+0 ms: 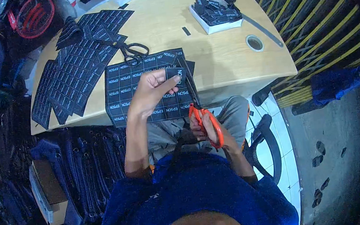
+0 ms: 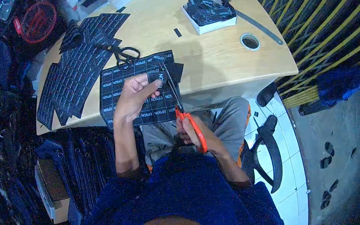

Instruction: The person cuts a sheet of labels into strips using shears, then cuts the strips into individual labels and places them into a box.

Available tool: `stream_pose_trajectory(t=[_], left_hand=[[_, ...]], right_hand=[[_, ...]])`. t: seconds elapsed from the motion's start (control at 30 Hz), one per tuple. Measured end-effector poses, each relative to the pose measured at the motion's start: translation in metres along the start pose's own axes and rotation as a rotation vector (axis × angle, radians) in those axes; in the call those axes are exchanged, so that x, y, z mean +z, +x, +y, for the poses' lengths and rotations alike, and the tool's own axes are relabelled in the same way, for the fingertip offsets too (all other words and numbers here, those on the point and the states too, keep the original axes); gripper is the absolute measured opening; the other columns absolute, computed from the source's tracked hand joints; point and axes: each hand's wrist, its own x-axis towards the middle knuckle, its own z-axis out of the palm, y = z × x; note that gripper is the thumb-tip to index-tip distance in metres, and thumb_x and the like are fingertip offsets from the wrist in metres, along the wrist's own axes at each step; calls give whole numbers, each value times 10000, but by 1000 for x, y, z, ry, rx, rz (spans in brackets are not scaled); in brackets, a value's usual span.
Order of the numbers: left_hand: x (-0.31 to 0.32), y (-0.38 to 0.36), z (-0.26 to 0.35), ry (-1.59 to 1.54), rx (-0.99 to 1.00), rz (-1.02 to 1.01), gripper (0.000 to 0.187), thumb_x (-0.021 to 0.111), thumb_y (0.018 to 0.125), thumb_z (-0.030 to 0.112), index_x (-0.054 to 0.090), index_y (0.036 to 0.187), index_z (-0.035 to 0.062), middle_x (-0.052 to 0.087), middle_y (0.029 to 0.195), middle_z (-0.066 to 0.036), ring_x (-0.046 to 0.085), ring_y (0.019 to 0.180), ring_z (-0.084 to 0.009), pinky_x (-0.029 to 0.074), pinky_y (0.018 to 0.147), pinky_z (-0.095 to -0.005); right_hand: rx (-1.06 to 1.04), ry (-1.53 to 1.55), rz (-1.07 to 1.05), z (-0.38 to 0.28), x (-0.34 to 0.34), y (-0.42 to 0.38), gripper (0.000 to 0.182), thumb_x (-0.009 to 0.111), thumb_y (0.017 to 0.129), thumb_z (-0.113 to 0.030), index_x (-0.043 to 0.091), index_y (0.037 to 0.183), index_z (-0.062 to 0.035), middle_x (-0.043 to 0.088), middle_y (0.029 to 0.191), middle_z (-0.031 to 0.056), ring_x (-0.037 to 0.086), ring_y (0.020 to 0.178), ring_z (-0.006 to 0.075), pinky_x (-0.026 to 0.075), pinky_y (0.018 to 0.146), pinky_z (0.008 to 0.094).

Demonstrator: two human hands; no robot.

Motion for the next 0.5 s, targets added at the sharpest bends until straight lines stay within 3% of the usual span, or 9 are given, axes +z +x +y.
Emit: stream_pose_trajectory(t=[0.4, 0.5], left_hand=[[-1, 3, -1, -30, -35, 3, 99, 621, 827, 91, 625, 754, 24, 591, 670, 2, 529, 612, -52, 432, 574, -196], [-2, 4, -1, -38, -43, 15, 107, 618, 831, 92, 614, 748, 24, 588, 666, 2, 527, 610, -52, 428, 572, -197]], right_hand=[[20, -76, 68, -8, -4, 6, 443, 352, 936, -448, 409, 690, -84, 349, 592, -44, 348, 492, 50, 317, 428, 205], [39, -249, 107, -11, -4, 9, 468, 324, 923, -514, 378, 713, -99, 324, 574, -46, 307, 479, 47, 284, 422, 201]])
